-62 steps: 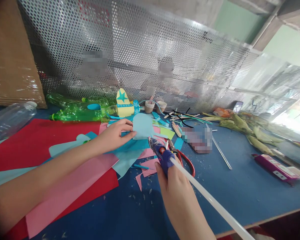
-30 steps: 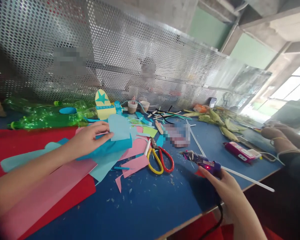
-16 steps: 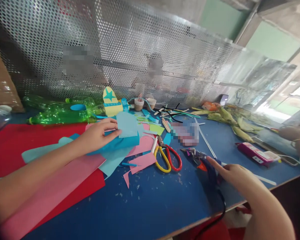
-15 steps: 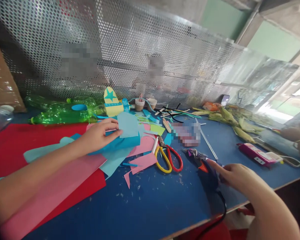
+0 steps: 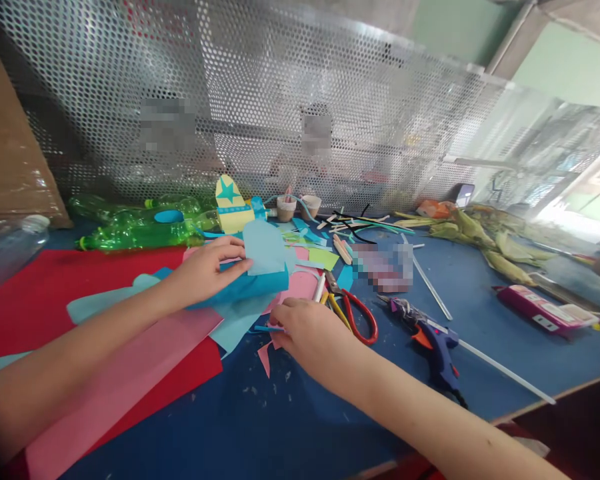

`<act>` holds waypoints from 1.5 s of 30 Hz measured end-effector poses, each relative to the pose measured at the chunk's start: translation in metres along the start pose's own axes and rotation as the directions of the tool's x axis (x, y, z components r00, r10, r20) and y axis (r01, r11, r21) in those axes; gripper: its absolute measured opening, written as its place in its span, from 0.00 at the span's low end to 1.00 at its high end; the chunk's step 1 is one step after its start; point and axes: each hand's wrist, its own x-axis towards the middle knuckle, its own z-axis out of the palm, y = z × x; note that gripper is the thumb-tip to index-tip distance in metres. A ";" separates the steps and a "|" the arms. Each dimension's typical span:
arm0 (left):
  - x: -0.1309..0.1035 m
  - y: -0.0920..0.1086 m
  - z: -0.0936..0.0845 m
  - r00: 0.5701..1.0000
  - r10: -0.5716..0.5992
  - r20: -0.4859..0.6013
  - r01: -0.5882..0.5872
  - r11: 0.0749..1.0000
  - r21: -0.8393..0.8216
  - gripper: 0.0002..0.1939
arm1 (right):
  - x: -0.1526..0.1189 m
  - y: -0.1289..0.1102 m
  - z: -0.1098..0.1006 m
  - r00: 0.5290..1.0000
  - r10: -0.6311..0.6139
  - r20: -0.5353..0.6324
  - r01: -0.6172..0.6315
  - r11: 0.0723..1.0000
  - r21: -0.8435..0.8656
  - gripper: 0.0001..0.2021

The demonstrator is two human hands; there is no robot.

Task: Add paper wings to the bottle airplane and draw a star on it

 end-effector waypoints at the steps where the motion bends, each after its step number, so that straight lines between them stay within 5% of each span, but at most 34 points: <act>1: 0.000 0.000 0.000 1.000 -0.006 0.003 0.006 1.000 -0.005 0.11 | 0.003 0.001 0.004 1.000 0.005 0.001 -0.004 1.000 -0.029 0.09; 9: 0.000 -0.002 0.001 1.000 -0.016 0.013 0.016 1.000 -0.022 0.13 | 0.013 0.007 -0.013 0.998 -0.058 -0.002 0.058 0.998 0.010 0.10; 14: 0.000 -0.002 0.001 1.000 0.016 0.024 -0.015 0.999 -0.032 0.14 | 0.029 0.020 -0.036 0.921 -0.287 -0.265 0.207 0.934 -0.292 0.09; 20: 0.000 -0.005 0.002 1.000 0.011 0.017 -0.009 0.998 -0.069 0.11 | 0.041 0.024 -0.031 0.874 -0.445 -0.194 0.261 0.767 -0.586 0.11; 26: 0.001 -0.004 0.001 0.999 -0.002 0.039 0.005 0.998 -0.070 0.11 | 0.043 0.019 -0.027 0.813 -0.529 -0.241 0.253 0.695 -0.673 0.13; 45: 0.001 -0.002 -0.001 0.999 -0.002 0.045 0.005 0.998 -0.068 0.05 | 0.051 0.023 -0.024 0.846 -0.497 -0.192 0.293 0.735 -0.611 0.10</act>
